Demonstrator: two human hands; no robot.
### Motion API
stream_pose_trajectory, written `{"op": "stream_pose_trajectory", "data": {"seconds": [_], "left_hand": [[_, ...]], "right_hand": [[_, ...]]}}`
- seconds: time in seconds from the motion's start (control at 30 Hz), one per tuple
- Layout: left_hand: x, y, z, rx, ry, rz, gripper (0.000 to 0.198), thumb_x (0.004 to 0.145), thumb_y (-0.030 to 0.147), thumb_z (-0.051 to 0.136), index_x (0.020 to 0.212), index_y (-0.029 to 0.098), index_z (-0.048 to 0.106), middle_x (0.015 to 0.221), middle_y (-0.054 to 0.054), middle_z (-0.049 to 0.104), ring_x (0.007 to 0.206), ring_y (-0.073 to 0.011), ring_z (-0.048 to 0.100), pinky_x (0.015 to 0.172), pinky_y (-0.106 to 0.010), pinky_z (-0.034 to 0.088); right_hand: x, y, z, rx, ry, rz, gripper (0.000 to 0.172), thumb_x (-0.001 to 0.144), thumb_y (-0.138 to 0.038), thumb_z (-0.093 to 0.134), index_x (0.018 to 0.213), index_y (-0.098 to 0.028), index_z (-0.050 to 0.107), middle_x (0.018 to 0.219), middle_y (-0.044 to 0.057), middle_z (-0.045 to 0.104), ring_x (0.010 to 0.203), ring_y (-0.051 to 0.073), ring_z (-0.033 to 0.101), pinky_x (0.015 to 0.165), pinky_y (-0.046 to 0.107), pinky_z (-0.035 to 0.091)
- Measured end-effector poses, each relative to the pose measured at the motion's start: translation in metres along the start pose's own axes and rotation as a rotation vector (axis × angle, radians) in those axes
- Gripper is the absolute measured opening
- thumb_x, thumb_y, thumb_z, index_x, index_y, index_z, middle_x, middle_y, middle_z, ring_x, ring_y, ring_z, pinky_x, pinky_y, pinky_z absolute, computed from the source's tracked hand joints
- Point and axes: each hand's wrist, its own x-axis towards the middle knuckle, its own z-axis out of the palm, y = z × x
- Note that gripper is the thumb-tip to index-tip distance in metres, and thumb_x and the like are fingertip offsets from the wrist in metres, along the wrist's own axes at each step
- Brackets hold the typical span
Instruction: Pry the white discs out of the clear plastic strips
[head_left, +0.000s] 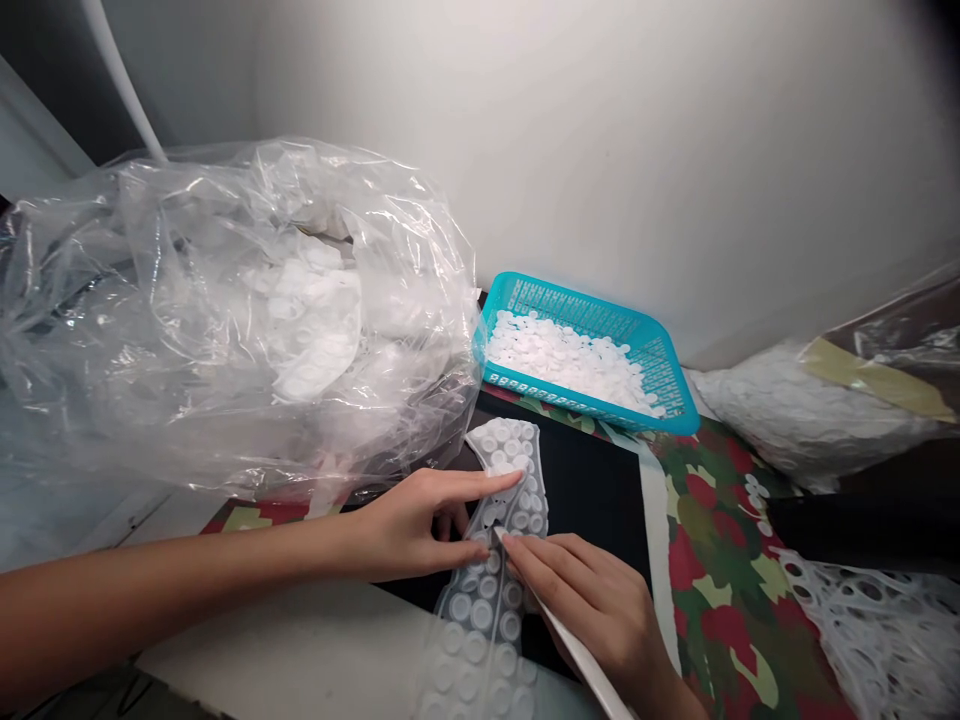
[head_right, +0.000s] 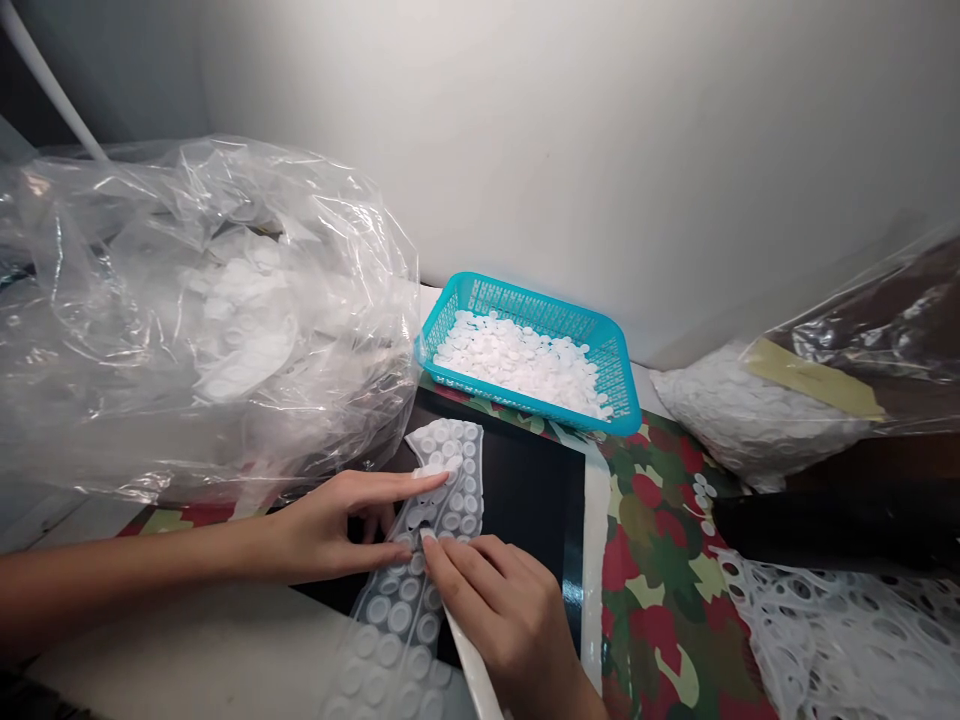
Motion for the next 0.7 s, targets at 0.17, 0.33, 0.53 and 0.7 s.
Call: {"op": "stream_pose_trajectory", "data": {"seconds": [0.17, 0.33, 0.53, 0.7], "left_hand": [[-0.001, 0.000, 0.000, -0.029, 0.038, -0.003, 0.066, 0.080, 0.017, 0.062, 0.141, 0.025, 0.037, 0.094, -0.002, 0.061, 0.061, -0.0063, 0.044, 0.054, -0.016, 0.047], [0.000, 0.002, 0.000, -0.070, 0.100, -0.032, 0.052, 0.085, 0.019, 0.058, 0.136, 0.024, 0.046, 0.101, -0.004, 0.059, 0.075, -0.0099, 0.052, 0.067, -0.021, 0.051], [0.001, 0.010, 0.000, -0.023, 0.093, -0.035, 0.036, 0.085, 0.023, 0.060, 0.121, 0.022, 0.061, 0.100, -0.005, 0.064, 0.076, -0.0110, 0.055, 0.068, -0.021, 0.049], [-0.003, 0.016, 0.003, -0.021, 0.125, -0.112, 0.033, 0.084, 0.024, 0.063, 0.116, 0.023, 0.065, 0.098, -0.003, 0.069, 0.081, -0.0129, 0.059, 0.075, -0.023, 0.048]], "right_hand": [[-0.004, 0.001, -0.001, -0.008, 0.019, 0.032, 0.036, 0.087, -0.008, 0.057, 0.122, -0.012, 0.059, 0.099, 0.010, 0.071, 0.082, 0.018, 0.065, 0.070, 0.029, 0.053], [-0.009, 0.003, 0.000, 0.014, 0.098, 0.061, 0.042, 0.084, -0.006, 0.060, 0.125, -0.015, 0.058, 0.100, 0.009, 0.071, 0.083, 0.018, 0.065, 0.069, 0.029, 0.053], [-0.001, -0.001, -0.002, -0.010, 0.193, 0.078, 0.038, 0.080, -0.002, 0.063, 0.116, -0.013, 0.063, 0.093, 0.009, 0.072, 0.078, 0.018, 0.067, 0.066, 0.027, 0.053], [0.001, -0.001, -0.002, -0.003, 0.227, 0.082, 0.035, 0.081, -0.003, 0.063, 0.114, -0.013, 0.065, 0.089, 0.008, 0.072, 0.075, 0.016, 0.066, 0.065, 0.026, 0.053]]}}
